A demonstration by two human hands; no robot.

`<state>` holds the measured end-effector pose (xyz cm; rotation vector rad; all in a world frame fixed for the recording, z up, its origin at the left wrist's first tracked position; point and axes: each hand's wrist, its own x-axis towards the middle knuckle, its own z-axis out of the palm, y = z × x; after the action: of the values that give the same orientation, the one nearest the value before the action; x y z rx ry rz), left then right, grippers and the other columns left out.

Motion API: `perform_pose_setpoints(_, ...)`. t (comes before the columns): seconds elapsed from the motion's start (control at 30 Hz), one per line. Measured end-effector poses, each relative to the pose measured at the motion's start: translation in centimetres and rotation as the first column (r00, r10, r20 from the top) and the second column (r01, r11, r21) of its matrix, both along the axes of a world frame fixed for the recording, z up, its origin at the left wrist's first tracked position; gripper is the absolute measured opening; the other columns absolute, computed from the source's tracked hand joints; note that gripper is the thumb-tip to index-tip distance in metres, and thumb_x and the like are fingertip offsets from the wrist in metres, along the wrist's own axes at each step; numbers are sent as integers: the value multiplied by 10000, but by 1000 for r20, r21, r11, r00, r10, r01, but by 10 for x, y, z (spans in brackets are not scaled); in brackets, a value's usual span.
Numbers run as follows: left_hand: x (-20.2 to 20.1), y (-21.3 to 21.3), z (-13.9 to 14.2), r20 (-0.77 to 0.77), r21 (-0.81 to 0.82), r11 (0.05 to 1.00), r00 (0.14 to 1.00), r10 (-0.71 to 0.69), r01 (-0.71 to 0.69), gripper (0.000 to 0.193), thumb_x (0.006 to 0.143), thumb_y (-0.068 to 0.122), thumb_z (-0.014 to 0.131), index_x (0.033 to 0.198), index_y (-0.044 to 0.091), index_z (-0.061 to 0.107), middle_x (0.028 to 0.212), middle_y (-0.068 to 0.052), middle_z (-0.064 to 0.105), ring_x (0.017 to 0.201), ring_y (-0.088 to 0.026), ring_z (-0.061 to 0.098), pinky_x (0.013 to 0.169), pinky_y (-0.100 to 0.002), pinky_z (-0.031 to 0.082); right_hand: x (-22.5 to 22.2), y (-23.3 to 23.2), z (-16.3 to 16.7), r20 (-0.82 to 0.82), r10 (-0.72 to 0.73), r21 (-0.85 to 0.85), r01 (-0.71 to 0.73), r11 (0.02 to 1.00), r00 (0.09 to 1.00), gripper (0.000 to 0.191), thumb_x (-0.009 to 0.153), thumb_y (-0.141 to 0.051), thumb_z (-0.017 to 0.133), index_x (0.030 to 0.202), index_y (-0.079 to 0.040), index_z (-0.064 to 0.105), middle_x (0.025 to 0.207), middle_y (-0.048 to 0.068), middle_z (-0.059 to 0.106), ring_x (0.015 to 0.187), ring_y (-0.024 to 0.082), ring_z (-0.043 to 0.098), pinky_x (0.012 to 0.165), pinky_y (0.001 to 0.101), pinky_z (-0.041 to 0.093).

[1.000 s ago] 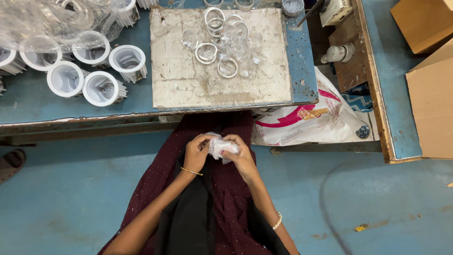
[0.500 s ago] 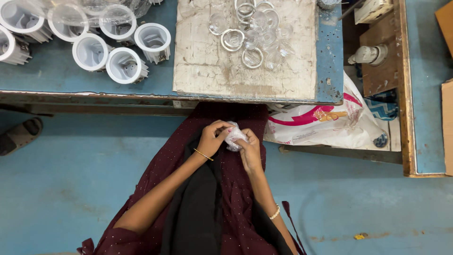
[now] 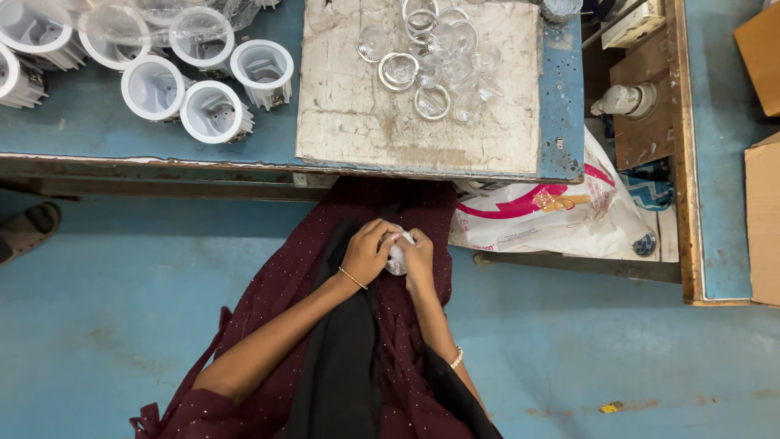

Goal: The person removes clear plastic rings from small plastic bags and places them on the table. Then the person picks up a black cylindrical housing, inserts a clear plastic ring into it, and places the assembled unit on the table. The person repeats this process with additional rings and housings.

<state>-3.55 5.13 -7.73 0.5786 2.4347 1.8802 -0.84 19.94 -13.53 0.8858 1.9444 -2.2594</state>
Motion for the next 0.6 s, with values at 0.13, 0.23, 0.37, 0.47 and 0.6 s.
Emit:
perform_pose_setpoints(0.13, 4, 5, -16, 211, 41, 997, 976, 49, -59, 108, 939, 65, 649, 1036, 20, 663, 820, -109, 713, 684, -212, 696, 644, -312, 546, -14, 13, -10, 168, -92, -414, 154, 897, 982, 128, 919, -56, 598, 1032, 3, 590, 890, 121, 669, 693, 165, 652, 595, 300, 523)
perform_pose_setpoints(0.23, 6, 12, -32, 290, 143, 987, 957, 34, -78, 148, 920, 63, 659, 1056, 6, 655, 790, -87, 704, 665, -140, 669, 613, -288, 528, -18, 2, -14, 54, -153, -169, 160, 973, 987, 201, 938, -43, 619, 1107, -16, 515, 958, 123, 623, 780, 167, 630, 661, 306, 540)
perform_pose_setpoints(0.37, 1, 14, -58, 421, 117, 968, 894, 154, -222, 163, 904, 62, 678, 1053, -5, 686, 778, -65, 718, 672, -77, 618, 613, -267, 518, -11, -22, -9, -191, 25, 270, 28, 962, 981, 259, 913, -21, 605, 1154, -24, 513, 1051, 133, 601, 934, 186, 598, 821, 312, 524)
perform_pose_setpoints(0.47, -4, 11, -75, 453, 161, 928, 860, 233, -336, 155, 925, 66, 663, 1051, -20, 683, 808, -55, 719, 696, -62, 618, 638, -249, 516, -5, -35, 3, -73, 66, 78, -60, 995, 995, 273, 963, -92, 548, 1222, -51, 473, 1056, 96, 630, 972, 196, 620, 845, 333, 522)
perform_pose_setpoints(0.6, -12, 8, -86, 523, 245, 879, 819, 235, -409, 150, 934, 55, 633, 1045, -37, 673, 839, -63, 726, 716, -73, 632, 650, -241, 520, 3, -39, 21, -248, 325, 449, -189, 874, 913, 481, 894, 0, 556, 1372, 1, 502, 1208, 182, 558, 1121, 300, 584, 984, 361, 461)
